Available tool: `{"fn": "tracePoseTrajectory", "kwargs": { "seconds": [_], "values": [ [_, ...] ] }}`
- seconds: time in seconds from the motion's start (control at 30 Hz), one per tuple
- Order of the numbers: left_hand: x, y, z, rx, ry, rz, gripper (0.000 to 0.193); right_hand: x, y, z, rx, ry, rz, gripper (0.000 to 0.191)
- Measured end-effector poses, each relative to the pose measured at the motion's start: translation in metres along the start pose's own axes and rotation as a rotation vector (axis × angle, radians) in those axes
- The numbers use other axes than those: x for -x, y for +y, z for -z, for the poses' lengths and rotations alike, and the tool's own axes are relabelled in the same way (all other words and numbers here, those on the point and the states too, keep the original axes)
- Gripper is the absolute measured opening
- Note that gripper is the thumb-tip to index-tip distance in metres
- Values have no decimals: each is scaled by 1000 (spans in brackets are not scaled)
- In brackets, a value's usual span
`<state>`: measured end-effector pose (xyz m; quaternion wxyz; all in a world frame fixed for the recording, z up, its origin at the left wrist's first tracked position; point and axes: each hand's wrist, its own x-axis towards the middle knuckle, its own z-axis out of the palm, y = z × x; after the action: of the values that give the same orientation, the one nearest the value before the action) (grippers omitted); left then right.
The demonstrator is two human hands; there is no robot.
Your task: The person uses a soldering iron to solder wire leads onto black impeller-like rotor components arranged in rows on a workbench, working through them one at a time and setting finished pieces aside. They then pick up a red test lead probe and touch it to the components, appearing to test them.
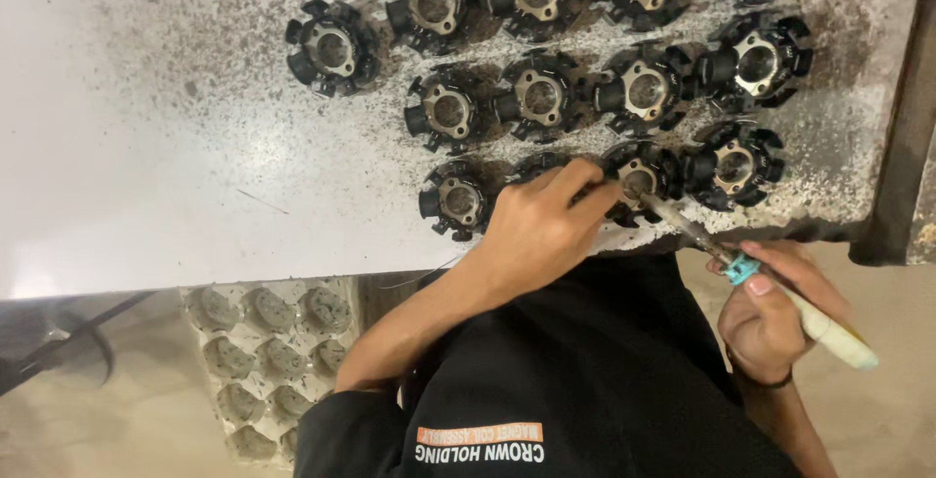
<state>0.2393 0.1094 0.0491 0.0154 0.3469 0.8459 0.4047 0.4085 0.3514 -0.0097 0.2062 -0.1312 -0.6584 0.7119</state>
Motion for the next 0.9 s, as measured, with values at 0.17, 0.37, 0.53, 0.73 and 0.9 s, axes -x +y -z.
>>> {"fn": "tracePoseTrajectory", "kwargs": {
  "seconds": [0.17, 0.37, 0.53, 0.73, 0.9],
  "values": [
    [10, -8, -21, -33, 8, 32, 27, 2, -2, 0, 70, -10, 16, 32],
    [0, -2, -23, -100, -140, 80, 18, -1, -11, -6, 171, -73, 39, 32],
    [-2, 1, -21, -117, -163, 29, 27, -6, -16, -11, 92, -50, -23, 31],
    [2, -4, -14, 5, -130, 65, 28, -7, -18, -14, 154, -54, 23, 32],
    [1, -4, -20, 54, -90, 69, 25, -5, -17, -12, 140, -48, 36, 31]
  ]
}}
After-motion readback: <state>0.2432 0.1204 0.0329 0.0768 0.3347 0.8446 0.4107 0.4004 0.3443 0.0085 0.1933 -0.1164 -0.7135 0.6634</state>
